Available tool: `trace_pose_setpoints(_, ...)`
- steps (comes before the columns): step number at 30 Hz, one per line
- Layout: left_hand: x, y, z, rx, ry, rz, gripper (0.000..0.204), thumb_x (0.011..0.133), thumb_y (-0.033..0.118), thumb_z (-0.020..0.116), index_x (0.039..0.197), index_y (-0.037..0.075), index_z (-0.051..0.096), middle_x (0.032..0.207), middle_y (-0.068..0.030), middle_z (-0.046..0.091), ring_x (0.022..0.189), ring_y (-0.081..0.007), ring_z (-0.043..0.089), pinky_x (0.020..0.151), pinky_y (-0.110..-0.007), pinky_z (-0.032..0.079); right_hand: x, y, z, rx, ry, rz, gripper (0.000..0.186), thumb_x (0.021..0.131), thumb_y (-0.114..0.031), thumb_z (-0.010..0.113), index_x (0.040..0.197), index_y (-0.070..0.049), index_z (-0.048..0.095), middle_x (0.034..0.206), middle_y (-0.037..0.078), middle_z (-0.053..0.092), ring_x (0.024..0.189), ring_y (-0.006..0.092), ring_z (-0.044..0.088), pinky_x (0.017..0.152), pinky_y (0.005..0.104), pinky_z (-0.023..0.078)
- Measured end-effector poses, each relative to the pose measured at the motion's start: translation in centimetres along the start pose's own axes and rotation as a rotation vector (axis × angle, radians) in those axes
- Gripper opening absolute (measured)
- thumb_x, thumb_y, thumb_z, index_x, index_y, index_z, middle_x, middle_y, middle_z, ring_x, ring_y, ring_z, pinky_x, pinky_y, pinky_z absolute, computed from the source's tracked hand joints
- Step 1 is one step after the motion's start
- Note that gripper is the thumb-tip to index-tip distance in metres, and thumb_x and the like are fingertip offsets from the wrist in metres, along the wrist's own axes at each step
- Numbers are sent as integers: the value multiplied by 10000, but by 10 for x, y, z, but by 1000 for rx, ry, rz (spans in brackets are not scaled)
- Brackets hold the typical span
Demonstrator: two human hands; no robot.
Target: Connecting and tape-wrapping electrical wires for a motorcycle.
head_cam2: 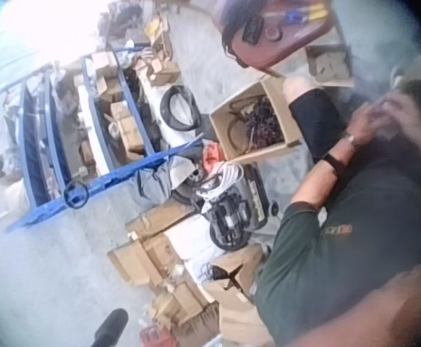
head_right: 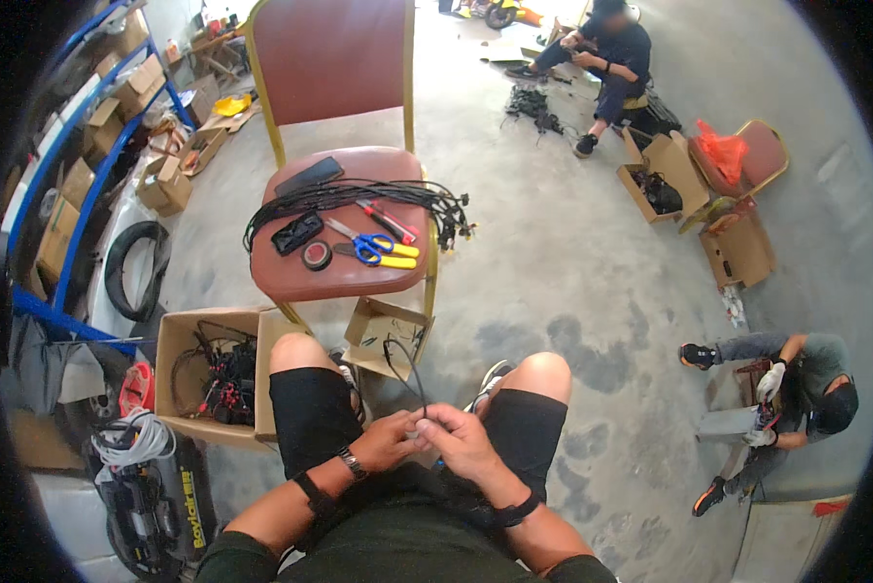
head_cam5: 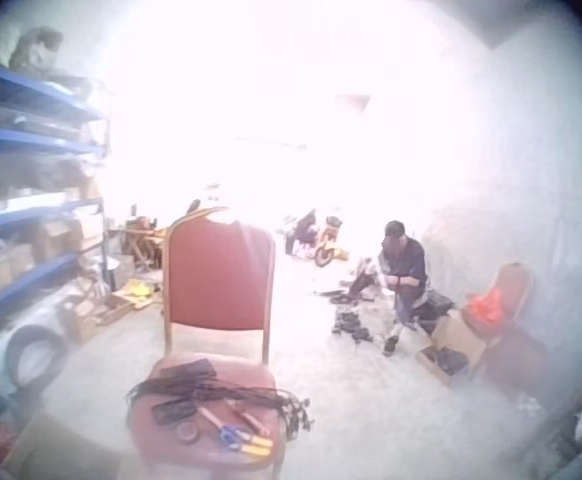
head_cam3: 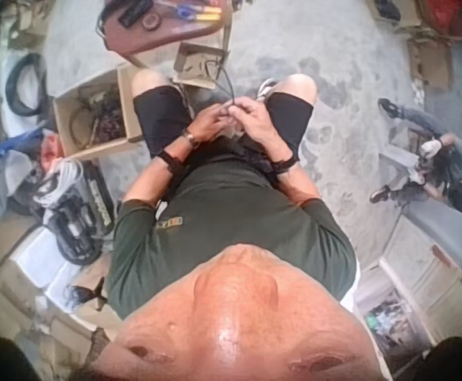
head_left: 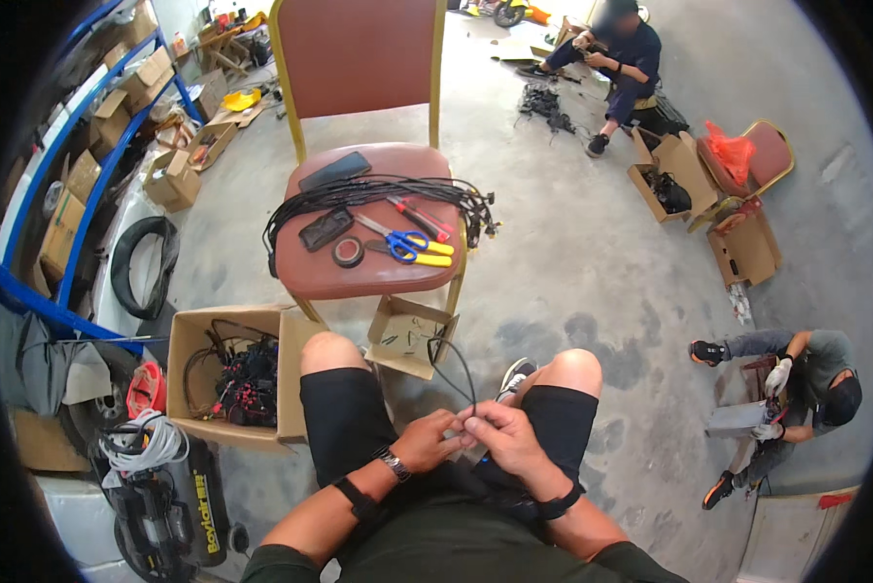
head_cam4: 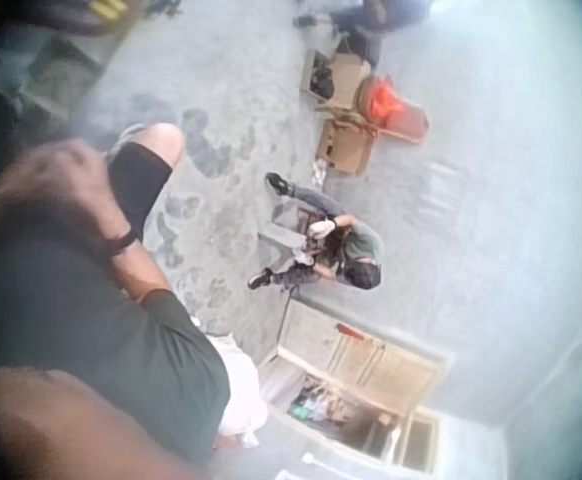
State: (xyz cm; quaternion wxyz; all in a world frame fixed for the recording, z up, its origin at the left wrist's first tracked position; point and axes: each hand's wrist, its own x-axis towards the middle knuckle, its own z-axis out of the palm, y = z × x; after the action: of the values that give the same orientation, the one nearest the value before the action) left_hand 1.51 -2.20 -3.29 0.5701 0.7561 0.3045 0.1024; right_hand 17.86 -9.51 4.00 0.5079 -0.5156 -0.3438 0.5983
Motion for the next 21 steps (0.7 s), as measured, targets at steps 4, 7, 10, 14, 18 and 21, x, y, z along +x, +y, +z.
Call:
trace_pose_setpoints(4, 8, -19, 18, 71, -103, 39, 237, 878, 266, 609, 1020, 76, 623, 880, -159, 627, 844, -336, 615, 719, -402, 474, -9, -51, -13, 15, -7, -138, 137, 934, -40, 514, 1022, 39, 582, 937, 108, 664, 770, 141, 631, 714, 275, 522)
trace_pose_setpoints(7, 6, -19, 11, 62, -129, -102, 239, 866, 296, 598, 945, 75, 640, 777, -187, 628, 795, -385, 608, 697, -449, 462, -10, -114, -28, 33, 90, -477, 145, 932, -127, 570, 963, 15, 570, 917, 156, 663, 704, 173, 639, 669, 295, 534)
trace_pose_setpoints(10, 13, -12, 2, 169, -114, -142, 224, 866, 274, 616, 934, 65, 657, 817, -183, 633, 811, -375, 611, 705, -421, 468, -16, -163, -79, -70, 349, -711, 227, 952, -215, 565, 1035, -5, 552, 874, 117, 637, 615, 117, 567, 568, 254, 484)
trace_pose_setpoints(14, 15, 0, -17, 97, 56, 32, 259, 853, 275, 636, 938, 31, 658, 833, -160, 653, 820, -353, 619, 724, -396, 479, 0, -206, -137, 16, 392, -800, 204, 974, -194, 528, 1066, -17, 568, 912, 103, 641, 596, 86, 538, 549, 229, 459)
trace_pose_setpoints(18, 27, 32, -85, 79, 163, 49, 219, 857, 227, 640, 932, 22, 658, 824, -136, 660, 753, -250, 637, 693, -341, 490, 22, -219, -195, 5, 515, -737, 208, 973, -185, 529, 1087, -19, 579, 951, 108, 653, 583, 78, 528, 541, 224, 457)
trace_pose_setpoints(21, 29, 72, -161, 219, 368, 159, 164, 858, 199, 642, 913, 47, 664, 758, -131, 661, 728, -265, 664, 637, -351, 494, 40, -223, -208, -1, 541, -682, 231, 967, -221, 544, 1069, -19, 595, 949, 106, 665, 587, 79, 544, 531, 226, 460)
